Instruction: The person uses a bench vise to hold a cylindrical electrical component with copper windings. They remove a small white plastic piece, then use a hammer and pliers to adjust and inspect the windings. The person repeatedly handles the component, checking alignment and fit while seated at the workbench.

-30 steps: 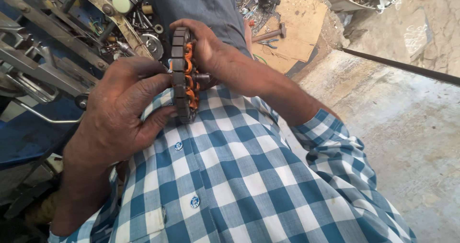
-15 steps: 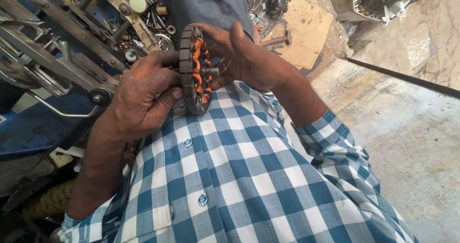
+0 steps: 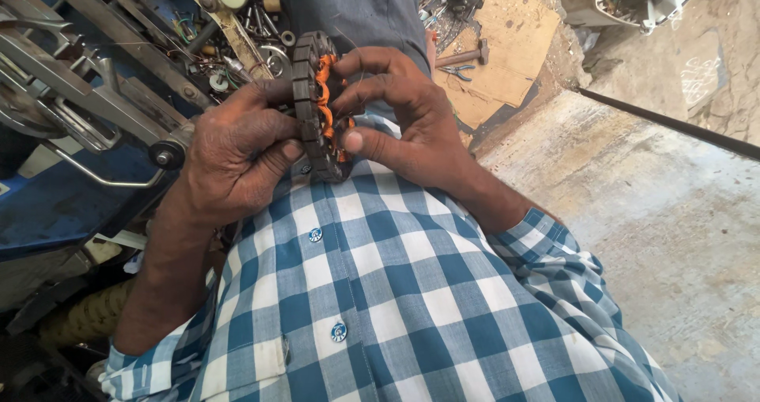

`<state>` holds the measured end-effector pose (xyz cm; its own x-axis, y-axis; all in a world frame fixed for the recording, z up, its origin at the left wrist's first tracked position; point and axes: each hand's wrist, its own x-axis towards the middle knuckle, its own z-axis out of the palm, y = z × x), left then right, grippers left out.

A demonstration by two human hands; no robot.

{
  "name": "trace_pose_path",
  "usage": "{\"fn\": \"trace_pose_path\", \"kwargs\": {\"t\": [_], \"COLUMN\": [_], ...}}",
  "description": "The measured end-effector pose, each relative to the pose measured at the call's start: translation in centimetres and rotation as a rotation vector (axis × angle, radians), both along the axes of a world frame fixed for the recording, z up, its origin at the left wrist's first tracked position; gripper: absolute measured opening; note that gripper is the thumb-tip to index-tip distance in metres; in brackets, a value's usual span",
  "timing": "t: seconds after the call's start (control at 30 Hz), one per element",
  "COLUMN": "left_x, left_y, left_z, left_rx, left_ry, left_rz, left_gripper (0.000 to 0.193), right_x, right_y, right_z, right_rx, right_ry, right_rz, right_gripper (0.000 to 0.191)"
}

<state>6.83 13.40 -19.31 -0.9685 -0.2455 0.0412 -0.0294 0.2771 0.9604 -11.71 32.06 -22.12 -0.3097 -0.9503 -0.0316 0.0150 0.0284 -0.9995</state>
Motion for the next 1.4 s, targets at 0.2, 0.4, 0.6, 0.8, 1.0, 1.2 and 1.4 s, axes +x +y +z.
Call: {"fn": "trace_pose_path", "kwargs": {"t": [0.2, 0.4, 0.6, 0.8, 1.0, 1.2, 1.4], "left_x": [-0.2, 0.0, 0.0, -0.1, -0.1, -0.1, -0.1], "left_y": [-0.1, -0.2, -0.4, -0.5, -0.4, -0.3, -0.3], "left_z": [0.3, -0.1, -0.3, 0.0, 0.1, 0.2, 0.0], "left_rx": [-0.112, -0.118, -0.097, -0.125, -0.137, -0.153, -0.048], "left_ry": [0.011, 0.039, 0.070, 0.031, 0.035, 0.043, 0.036], "left_rz": [-0.025, -0.049, -0.072, -0.074, -0.089, -0.085, -0.079], "left_gripper": [0.014, 0.016, 0.015, 0.016, 0.016, 0.016, 0.016], "right_x": [0.1, -0.1, -0.2, 0.4, 0.7, 0.7, 0.9], "right_y": [-0.1, 1.3, 1.6, 1.0, 0.6, 0.8, 0.8], "right_z": [0.4, 0.3, 0.3, -0.3, -0.8, -0.6, -0.8], "right_rx": [0.017, 0.088, 0.077, 0.031, 0.025, 0.034, 0.055], "right_ry": [-0.230, -0.302, -0.367, -0.374, -0.271, -0.446, -0.566], "right_rz": [-0.064, -0.084, -0.139, -0.041, -0.046, -0.055, -0.063], "right_gripper": [0.013, 0.014, 0.014, 0.024, 0.010, 0.010, 0.007]}}
